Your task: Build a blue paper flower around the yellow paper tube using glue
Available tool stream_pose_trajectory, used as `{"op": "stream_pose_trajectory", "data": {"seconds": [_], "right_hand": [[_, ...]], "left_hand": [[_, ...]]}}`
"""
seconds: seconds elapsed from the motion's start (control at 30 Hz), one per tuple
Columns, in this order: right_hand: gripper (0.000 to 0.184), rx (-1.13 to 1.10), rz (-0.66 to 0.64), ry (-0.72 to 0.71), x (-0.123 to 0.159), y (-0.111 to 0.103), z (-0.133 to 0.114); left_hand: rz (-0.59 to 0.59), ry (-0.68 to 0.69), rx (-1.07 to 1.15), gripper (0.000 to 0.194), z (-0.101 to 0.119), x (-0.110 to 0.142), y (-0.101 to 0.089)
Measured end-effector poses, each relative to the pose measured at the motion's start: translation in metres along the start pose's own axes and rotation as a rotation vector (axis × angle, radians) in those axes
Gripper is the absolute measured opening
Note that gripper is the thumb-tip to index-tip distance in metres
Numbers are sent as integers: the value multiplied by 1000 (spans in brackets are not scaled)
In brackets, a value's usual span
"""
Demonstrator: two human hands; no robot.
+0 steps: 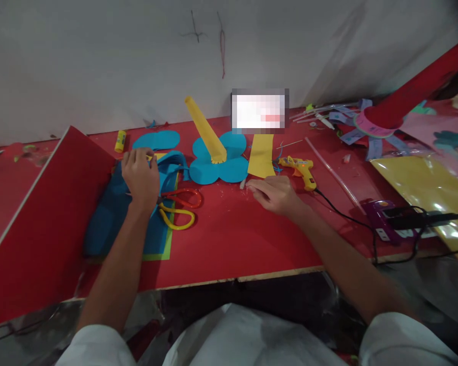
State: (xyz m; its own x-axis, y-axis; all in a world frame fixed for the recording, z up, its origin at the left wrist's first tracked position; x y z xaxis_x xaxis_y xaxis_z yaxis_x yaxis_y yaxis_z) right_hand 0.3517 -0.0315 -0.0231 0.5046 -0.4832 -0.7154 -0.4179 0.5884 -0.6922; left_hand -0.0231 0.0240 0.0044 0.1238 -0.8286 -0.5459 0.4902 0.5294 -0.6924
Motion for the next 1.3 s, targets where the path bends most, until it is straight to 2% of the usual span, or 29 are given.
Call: {"op": "stream_pose_trajectory", "data": {"seconds": [0.07, 0.13, 0.3, 0.4, 0.53, 0.73, 0.9, 1.0, 1.1, 1.2, 1.3], "right_hand": [[29, 1, 0, -11, -1, -1, -1], [27, -12, 24, -29, -1, -2, -2], [25, -21, 5, -44, 1, 0, -1], [26, -14, -11, -34, 3, 1, 0], [24, -2, 4, -66, 2, 1, -1], [27, -20, -9, -49, 2, 2, -1], [32, 2, -54, -34, 4, 5, 0], [29, -26, -50, -37, 5, 5, 1], [27, -58, -37, -34, 4, 4, 1], [26, -90, -59, -10, 4, 4, 1], [25, -119, -74, -11, 3, 4, 0]], "left_hand": [[39, 0, 39, 27, 9, 0, -5], [-7, 1, 20, 30, 14, 2, -5], [-340, -93, -185, 53, 7, 7, 6], [-427, -165, -285, 53, -2, 7, 7], [-416, -187, -398, 48, -5, 3, -1], [-440, -185, -427, 51, -3, 2, -2], [-358, -242, -406, 56, -7, 3, -1], [-314, -224, -401, 58, -10, 4, 0], [-293, -208, -422, 51, -11, 3, -1], [-284, -208, -451, 46, -4, 1, -7], [-211, -118, -422, 45, 12, -2, -18]]}}
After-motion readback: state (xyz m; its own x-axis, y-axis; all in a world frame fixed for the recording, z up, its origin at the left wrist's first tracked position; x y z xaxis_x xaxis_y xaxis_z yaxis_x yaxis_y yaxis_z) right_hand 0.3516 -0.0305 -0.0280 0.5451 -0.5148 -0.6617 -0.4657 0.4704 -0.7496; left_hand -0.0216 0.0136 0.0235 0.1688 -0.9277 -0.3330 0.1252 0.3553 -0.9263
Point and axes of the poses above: each hand's wrist, its own x-axis away from the middle knuckle, its own y-axis out of the palm, z = x × y, the point moved 1 cm from there along -x, towards the middle knuckle, and after that the axes turned 15 degrees about x, right-handed, at the moved point
